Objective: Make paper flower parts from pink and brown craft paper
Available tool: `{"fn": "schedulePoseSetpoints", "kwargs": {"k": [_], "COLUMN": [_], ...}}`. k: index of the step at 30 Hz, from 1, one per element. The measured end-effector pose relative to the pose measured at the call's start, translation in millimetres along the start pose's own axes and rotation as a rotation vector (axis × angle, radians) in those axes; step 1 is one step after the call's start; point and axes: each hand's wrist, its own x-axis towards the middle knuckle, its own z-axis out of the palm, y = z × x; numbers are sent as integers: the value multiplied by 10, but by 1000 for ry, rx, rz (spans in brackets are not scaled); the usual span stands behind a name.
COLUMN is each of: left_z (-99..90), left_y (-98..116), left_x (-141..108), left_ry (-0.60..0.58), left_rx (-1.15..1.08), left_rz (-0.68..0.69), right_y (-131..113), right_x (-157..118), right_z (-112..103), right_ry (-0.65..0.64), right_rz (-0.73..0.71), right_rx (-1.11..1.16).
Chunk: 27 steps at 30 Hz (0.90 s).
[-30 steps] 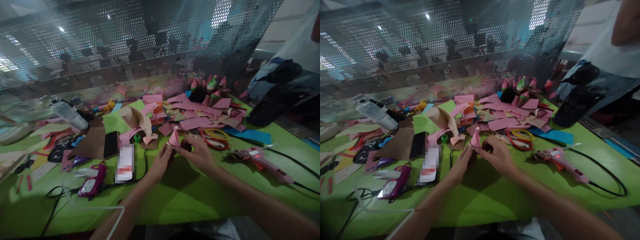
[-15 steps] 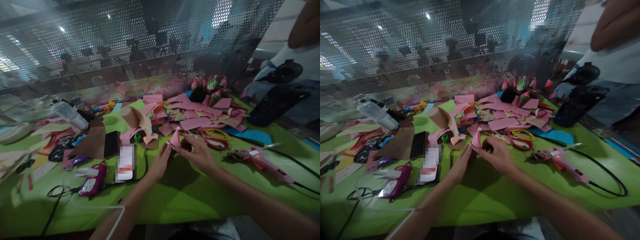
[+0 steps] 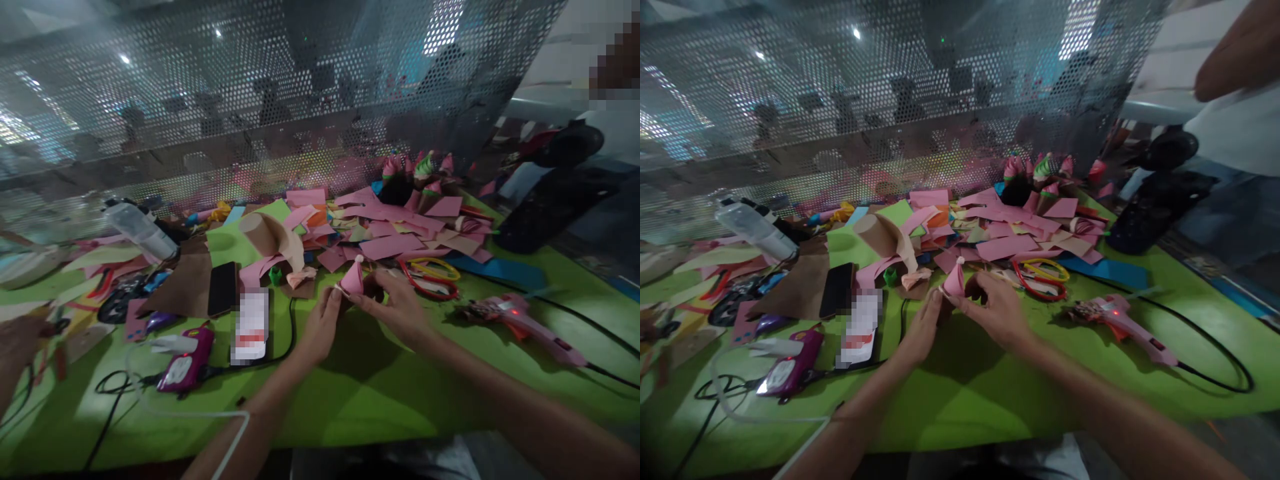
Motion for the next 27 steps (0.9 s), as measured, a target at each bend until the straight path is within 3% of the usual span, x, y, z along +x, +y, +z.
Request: {"fn": "schedulePoseSetpoints", "kwargs": {"k": [7,13,19,24,27], "left_z": [-10,2,-4,-10,-11], "left_y": [-72,-76,-93,-71,-72], "left_x": [3,46,78,62,74], "left_ry": [3,-70,-80,-32,-38], "left_rx": [88,-19,124,236,238], "left_rz": [36,71,108,106,97], "right_y": [36,28,-7,7,12], "right_x": [-7,10,-1,-3,6], "right_z": [27,-12,-33,-22,-15], "right_ry": [23,88,203,195,197], "right_rz": [-13,-23,-93,-146,-105], "right_rx": [-37,51,76,65,114]}}
